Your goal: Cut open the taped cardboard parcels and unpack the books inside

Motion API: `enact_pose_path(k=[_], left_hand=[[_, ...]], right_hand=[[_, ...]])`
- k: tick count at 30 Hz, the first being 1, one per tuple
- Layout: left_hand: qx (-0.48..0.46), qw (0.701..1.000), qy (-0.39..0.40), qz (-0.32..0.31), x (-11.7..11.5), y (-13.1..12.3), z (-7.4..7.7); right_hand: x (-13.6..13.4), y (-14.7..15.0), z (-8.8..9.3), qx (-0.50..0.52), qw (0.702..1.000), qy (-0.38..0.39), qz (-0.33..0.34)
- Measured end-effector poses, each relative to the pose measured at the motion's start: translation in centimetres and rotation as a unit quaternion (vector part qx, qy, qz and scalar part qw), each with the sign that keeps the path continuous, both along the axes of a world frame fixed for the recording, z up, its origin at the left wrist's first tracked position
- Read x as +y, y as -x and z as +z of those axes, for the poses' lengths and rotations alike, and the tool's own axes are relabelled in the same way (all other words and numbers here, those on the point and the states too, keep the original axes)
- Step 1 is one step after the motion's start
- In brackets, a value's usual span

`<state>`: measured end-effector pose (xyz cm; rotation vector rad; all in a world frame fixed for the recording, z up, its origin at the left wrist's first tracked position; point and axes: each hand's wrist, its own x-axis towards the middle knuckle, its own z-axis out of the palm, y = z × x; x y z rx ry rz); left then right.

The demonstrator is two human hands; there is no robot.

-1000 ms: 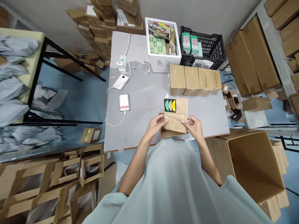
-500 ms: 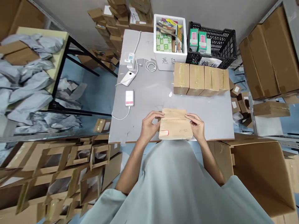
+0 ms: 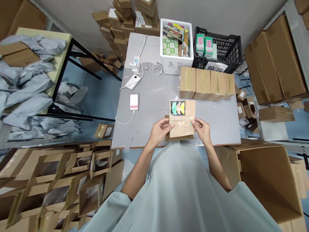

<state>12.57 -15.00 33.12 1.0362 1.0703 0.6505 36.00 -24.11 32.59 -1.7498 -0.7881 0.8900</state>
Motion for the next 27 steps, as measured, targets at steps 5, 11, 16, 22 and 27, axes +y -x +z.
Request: enact_pose_path(k=[5, 11, 16, 22, 27], left_hand=[[0.053, 0.994, -0.079, 0.060, -1.6, -1.4, 0.1], [0.128, 0.963, -0.234, 0.038, -4.2, -2.5, 1.6], [0.058, 0.981, -0.181, -0.027, -3.3, -0.9, 1.5], [0.106, 0.985, -0.117, 0.068, 1.1, 3.2, -0.5], [-0.027, 0.995, 0.085, -0.040, 1.5, 4.0, -1.4]], right_hand=[[-0.2, 4.0, 1.7, -0.068, 0.997, -0.037, 0.009], [0.5, 8.2, 2.6, 0.039, 0.999, -0.025, -0.012], [0.9, 6.8, 2.1, 0.084, 0.995, -0.028, -0.044], [0.3, 4.2, 2.3, 0.162, 0.986, 0.028, 0.026], [0.1, 4.0, 2.5, 0.188, 0.980, 0.027, 0.061]])
